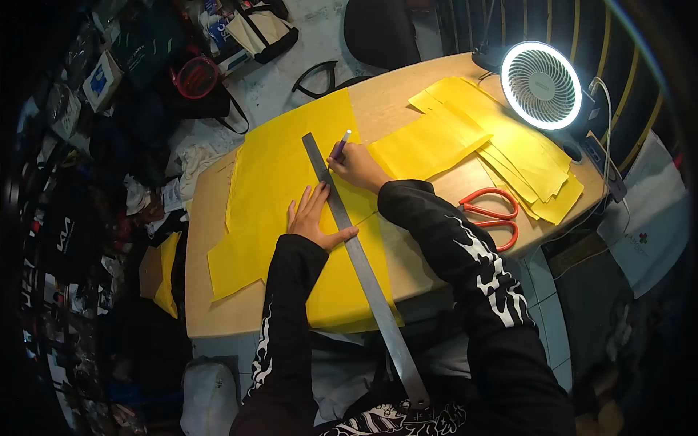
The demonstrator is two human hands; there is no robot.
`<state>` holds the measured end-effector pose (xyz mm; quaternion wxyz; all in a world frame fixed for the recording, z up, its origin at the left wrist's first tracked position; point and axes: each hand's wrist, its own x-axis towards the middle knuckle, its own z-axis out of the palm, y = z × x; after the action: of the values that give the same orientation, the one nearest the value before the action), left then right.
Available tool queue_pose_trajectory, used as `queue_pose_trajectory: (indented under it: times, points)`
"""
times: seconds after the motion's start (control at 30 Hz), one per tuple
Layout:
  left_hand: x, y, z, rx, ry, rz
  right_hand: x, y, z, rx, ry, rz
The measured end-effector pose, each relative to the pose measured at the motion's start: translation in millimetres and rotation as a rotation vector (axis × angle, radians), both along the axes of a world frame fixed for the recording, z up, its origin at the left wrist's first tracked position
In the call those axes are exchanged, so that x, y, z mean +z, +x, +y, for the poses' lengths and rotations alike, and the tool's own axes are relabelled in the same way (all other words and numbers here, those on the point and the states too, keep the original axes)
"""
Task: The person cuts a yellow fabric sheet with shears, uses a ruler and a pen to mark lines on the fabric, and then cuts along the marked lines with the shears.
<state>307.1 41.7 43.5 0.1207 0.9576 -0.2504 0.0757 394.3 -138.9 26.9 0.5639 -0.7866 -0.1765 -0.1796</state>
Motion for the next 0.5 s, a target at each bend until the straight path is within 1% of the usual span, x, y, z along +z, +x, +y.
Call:
queue_pose_trajectory:
  times: [0.4,0.5]
  points:
    - [3,-2,0,0.003,0.035,0.031,4,-1,-2,0.004,-0.095,0.036]
    - [-1,-2,1,0.012,0.024,0.013,15,-7,-2,0.107,0.320,0.228]
